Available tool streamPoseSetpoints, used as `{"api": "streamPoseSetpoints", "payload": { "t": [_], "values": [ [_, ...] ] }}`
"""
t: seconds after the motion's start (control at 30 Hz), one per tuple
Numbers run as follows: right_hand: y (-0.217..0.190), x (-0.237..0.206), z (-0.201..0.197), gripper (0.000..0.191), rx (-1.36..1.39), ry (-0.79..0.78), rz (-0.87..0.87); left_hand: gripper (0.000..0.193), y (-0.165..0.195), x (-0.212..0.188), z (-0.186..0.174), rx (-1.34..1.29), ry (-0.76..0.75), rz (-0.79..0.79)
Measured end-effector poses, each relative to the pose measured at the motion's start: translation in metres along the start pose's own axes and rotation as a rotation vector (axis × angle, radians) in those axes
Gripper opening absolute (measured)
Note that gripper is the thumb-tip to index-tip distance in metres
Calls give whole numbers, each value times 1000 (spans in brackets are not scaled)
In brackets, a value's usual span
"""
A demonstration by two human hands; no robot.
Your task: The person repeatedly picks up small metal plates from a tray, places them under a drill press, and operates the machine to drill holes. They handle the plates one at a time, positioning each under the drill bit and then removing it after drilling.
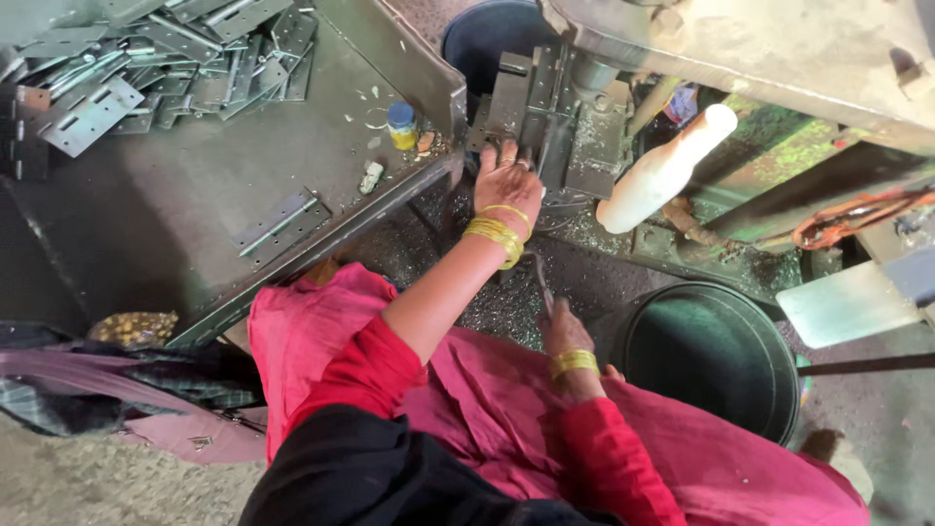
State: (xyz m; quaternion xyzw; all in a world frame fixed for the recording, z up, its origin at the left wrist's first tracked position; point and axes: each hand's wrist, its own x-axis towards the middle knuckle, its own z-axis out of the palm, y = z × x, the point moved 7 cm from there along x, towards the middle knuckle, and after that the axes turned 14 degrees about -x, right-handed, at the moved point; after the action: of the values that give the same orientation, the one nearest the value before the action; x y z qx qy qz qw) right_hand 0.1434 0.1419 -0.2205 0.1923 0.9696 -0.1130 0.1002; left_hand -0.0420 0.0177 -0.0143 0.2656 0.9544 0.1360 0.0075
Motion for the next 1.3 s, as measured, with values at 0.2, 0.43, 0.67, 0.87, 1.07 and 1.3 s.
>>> {"api": "streamPoseSetpoints", "payload": {
  "t": [0.2,0.43,0.67,0.87,1.07,1.3],
  "values": [
    [-5,-3,-25,37,-146,0,77,34,8,34,15,90,-35,-30],
    [-10,-6,-24,34,27,55,19,34,-3,16,10,25,-36,-22],
    [-3,-2,-8,36,-2,31,35,39,5,50,4,15,-29,-99],
    [3,3,3,40,84,-12,11,47,-2,53,8,52,-86,-75],
    [-3,-2,-17,37,23,-1,21,50,-5,80,-3,126,-141,-85],
    [-18,-10,-22,34,13,67,-28,47,1,82,-3,84,-118,-97]
  ]
}}
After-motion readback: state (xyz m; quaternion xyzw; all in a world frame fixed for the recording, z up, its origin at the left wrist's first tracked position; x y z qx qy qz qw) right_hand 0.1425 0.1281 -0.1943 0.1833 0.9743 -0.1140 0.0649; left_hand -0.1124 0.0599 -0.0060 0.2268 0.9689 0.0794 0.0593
